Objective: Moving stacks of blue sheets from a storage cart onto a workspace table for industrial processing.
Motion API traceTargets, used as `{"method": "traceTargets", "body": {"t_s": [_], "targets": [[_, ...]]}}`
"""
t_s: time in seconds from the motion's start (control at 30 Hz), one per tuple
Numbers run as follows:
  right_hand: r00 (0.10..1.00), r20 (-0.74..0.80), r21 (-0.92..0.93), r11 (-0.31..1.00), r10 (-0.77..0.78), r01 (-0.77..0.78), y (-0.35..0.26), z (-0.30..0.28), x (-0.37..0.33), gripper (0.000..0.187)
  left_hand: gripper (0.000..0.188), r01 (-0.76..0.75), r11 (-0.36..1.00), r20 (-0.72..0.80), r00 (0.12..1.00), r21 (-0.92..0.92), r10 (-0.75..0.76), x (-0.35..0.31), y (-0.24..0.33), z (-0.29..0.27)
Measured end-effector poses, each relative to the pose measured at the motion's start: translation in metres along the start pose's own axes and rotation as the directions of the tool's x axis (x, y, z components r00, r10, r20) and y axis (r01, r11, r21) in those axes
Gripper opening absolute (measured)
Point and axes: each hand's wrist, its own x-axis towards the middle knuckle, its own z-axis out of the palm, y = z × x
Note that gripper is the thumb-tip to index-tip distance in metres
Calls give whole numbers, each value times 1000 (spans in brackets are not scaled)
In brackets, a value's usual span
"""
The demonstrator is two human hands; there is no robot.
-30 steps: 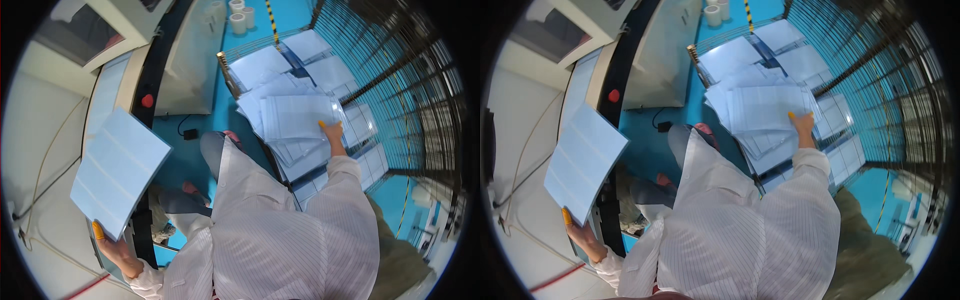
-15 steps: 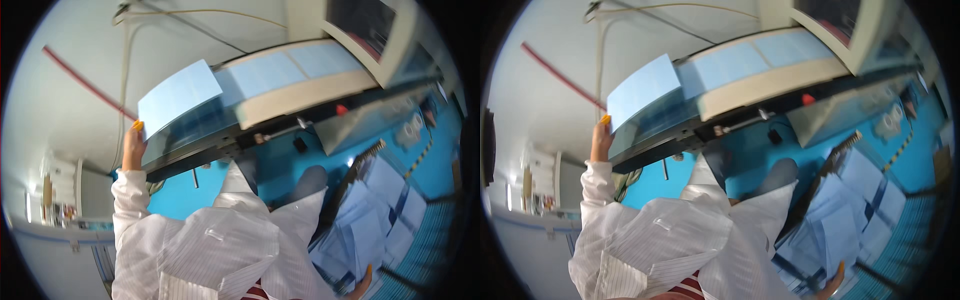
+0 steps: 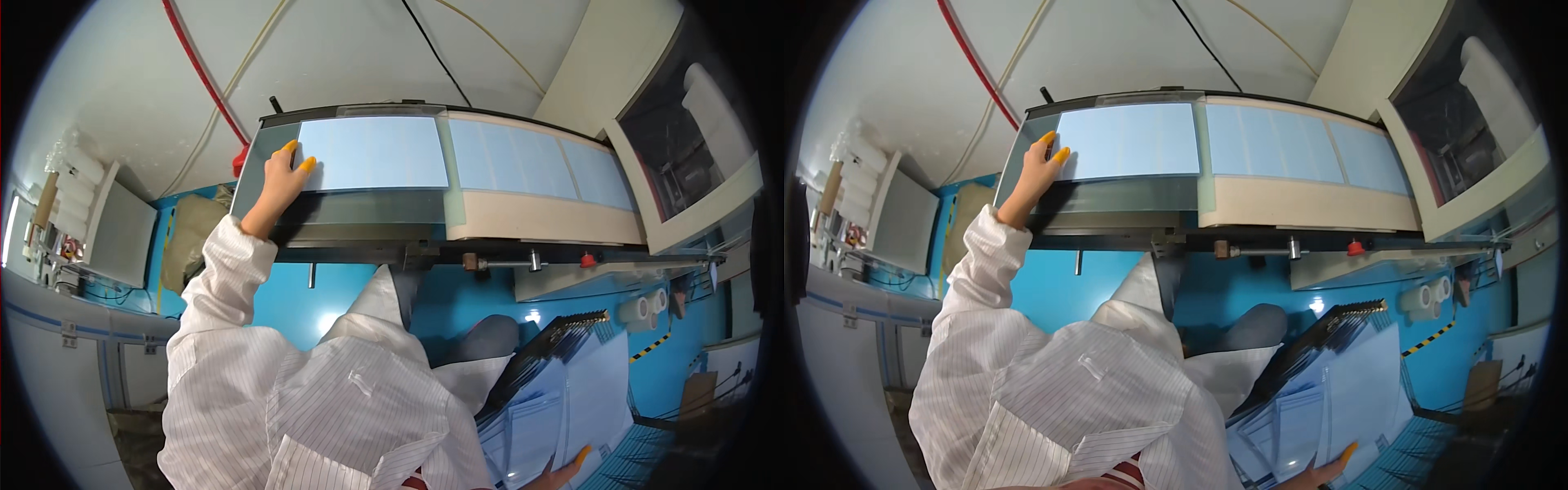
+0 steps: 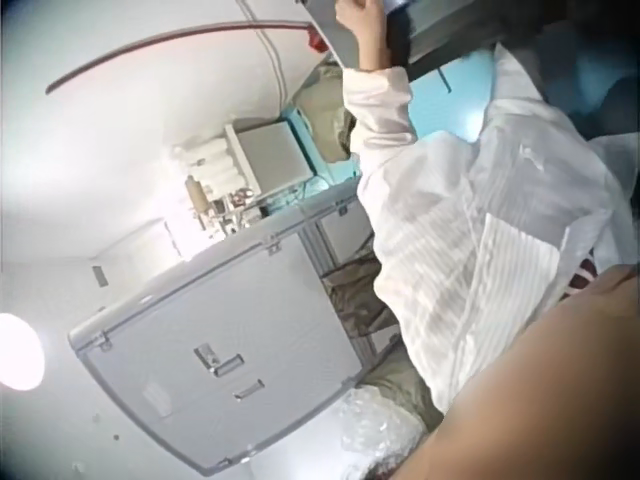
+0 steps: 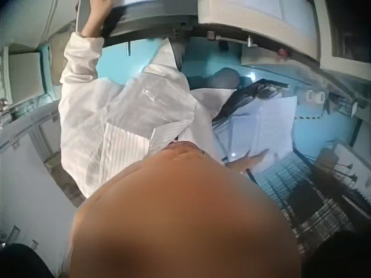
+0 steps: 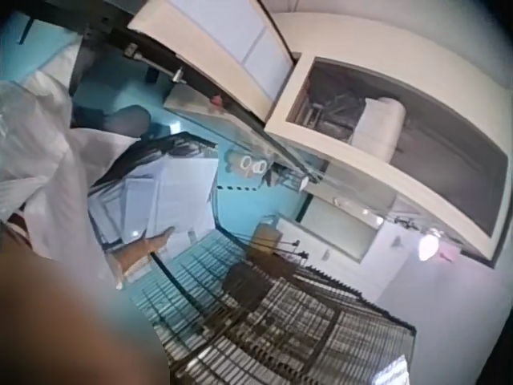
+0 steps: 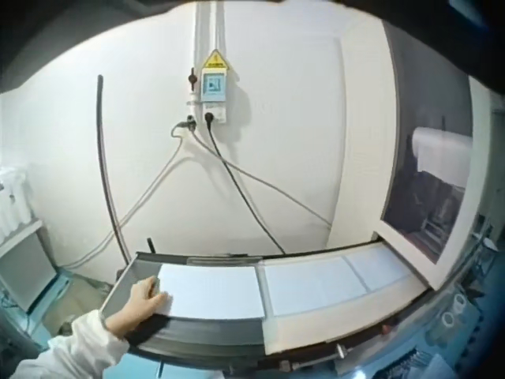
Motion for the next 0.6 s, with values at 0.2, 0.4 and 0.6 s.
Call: {"method": "traceTargets", "body": {"t_s": [0.2,0.4,0.6], "targets": [[619,142,580,442,773,-685,-120,61,78,47,77,-442,686,283,897,579,339,-29,13,-11],[421,381,779,-41,823,-625,-185,95,126,42,75,-465,715,290,885,522,364,-21,36,5],[496,479,799,-127,724,-587,-200,109,125,41,74,-514,668,325,858,539,398,-19,48,25]]}}
